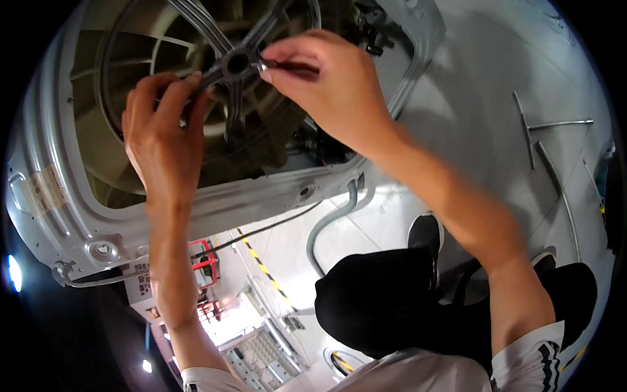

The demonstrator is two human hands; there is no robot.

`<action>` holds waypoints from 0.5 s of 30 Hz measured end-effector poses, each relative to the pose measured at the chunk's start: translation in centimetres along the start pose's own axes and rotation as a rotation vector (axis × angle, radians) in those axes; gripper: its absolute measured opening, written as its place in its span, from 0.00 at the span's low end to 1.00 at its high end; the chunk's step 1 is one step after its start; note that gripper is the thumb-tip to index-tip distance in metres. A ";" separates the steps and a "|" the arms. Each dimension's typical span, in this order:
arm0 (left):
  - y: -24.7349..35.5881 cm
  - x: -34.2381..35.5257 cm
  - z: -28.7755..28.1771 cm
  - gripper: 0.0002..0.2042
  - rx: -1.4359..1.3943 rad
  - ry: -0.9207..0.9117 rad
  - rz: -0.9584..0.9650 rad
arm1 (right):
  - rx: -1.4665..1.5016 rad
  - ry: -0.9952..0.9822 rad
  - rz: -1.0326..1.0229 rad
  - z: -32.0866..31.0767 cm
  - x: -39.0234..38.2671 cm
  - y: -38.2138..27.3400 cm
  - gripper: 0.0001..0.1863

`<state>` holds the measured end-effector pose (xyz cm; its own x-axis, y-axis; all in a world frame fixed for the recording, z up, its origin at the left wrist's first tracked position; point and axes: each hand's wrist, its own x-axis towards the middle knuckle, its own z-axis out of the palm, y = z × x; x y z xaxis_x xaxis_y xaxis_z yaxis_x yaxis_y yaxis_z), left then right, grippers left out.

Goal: The person aligns a pulley wheel with a drive shaft on the underside of a washing machine and attempts to secure it with a bolt. A second person assists by holding the pulley in place while the recorder fits the bolt by hand.

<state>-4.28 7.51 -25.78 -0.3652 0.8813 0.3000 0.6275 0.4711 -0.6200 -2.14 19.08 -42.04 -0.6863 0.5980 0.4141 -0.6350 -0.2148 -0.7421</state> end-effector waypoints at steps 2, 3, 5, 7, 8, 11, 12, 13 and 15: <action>0.0 -0.2 0.1 0.10 -0.003 -0.009 -0.001 | -0.024 0.023 -0.019 0.2 0.1 0.1 0.08; 0.1 -0.1 0.0 0.10 -0.002 -0.018 -0.011 | -0.014 0.029 -0.002 0.3 0.0 0.2 0.08; 0.3 0.0 0.0 0.10 -0.002 -0.032 -0.033 | -0.005 0.028 -0.012 0.5 0.0 0.3 0.07; 0.4 0.3 -0.1 0.10 0.027 -0.046 -0.014 | -0.014 0.036 -0.032 0.4 0.3 0.2 0.07; 0.4 0.2 -0.1 0.10 0.041 -0.056 -0.003 | -0.024 0.047 -0.042 0.4 0.3 0.3 0.07; 0.0 -0.2 0.1 0.11 0.066 -0.044 0.017 | -0.024 0.057 -0.058 0.5 0.4 0.2 0.06; 0.0 -0.3 0.2 0.11 0.059 -0.040 0.017 | -0.019 0.057 -0.062 0.6 0.5 0.2 0.06; -0.1 -0.4 0.3 0.11 0.052 -0.037 0.017 | -0.035 0.064 -0.091 0.8 0.5 0.3 0.06; 0.0 -0.5 0.3 0.11 0.042 -0.039 0.007 | -0.069 0.073 -0.154 0.9 0.5 0.5 0.05</action>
<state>-4.32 7.08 -26.18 -0.3885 0.8817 0.2677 0.6005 0.4626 -0.6522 -3.11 18.56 -41.71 -0.5535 0.6748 0.4882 -0.7032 -0.0645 -0.7081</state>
